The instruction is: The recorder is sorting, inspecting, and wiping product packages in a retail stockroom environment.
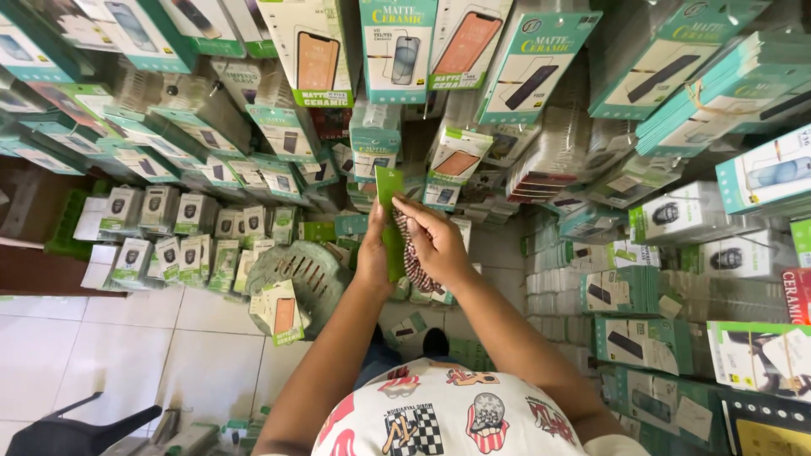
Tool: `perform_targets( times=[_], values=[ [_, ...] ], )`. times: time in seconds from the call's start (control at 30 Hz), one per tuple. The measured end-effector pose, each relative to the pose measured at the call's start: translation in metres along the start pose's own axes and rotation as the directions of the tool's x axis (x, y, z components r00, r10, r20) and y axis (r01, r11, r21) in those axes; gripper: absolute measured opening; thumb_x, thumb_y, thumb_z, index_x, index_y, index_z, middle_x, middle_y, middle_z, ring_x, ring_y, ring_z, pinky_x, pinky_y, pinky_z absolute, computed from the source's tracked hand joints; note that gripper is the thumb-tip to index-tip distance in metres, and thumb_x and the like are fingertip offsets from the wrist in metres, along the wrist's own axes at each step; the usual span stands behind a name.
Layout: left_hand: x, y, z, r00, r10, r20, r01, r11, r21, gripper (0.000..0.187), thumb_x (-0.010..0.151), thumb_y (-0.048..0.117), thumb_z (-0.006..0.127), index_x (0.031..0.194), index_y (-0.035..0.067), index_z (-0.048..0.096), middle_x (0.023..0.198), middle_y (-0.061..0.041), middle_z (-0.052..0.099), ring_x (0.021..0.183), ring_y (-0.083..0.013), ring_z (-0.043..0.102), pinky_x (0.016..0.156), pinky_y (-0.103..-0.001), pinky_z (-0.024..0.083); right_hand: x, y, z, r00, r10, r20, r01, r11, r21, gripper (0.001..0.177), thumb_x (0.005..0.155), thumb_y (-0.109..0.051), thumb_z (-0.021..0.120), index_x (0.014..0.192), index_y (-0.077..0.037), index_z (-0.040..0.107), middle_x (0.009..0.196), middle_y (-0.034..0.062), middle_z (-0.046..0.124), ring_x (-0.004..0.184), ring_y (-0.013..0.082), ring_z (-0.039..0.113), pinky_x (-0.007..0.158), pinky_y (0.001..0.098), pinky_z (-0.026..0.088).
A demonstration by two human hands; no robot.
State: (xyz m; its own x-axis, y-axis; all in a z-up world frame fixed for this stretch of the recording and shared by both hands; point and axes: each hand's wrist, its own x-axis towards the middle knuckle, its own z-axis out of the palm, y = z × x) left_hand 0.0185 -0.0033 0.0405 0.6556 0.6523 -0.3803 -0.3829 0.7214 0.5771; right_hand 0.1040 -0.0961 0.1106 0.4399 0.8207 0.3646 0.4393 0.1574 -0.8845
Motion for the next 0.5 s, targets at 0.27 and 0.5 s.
perform_targets(
  times=[0.27,0.5],
  values=[
    [-0.019,0.016,-0.006,0.99,0.141,-0.029,-0.124,0.937,0.326,0.066,0.099,0.018,0.066,0.158,0.025,0.038,0.117,-0.021,0.065,0.097,-0.0311,0.07,0.082,-0.038,0.059,-0.019,0.058,-0.005,0.954,0.27,-0.13,-0.251,0.957,0.145,0.05,0.079,-0.023,0.085,0.125,-0.009,0.073,0.115,0.0113,0.075,0.11,0.0224,0.069,0.099,0.0386,0.054],
    [0.0,-0.012,-0.046,0.993,-0.116,-0.009,0.117,0.986,0.122,0.066,0.101,0.009,0.059,0.161,0.017,0.032,0.135,-0.023,0.064,0.104,-0.0357,0.074,0.084,-0.052,0.063,0.009,0.042,-0.031,0.962,0.002,-0.275,-0.093,0.943,-0.32,0.035,0.077,-0.006,0.077,0.111,-0.015,0.078,0.1,0.0086,0.078,0.097,0.0302,0.075,0.087,0.0388,0.058]
  ],
)
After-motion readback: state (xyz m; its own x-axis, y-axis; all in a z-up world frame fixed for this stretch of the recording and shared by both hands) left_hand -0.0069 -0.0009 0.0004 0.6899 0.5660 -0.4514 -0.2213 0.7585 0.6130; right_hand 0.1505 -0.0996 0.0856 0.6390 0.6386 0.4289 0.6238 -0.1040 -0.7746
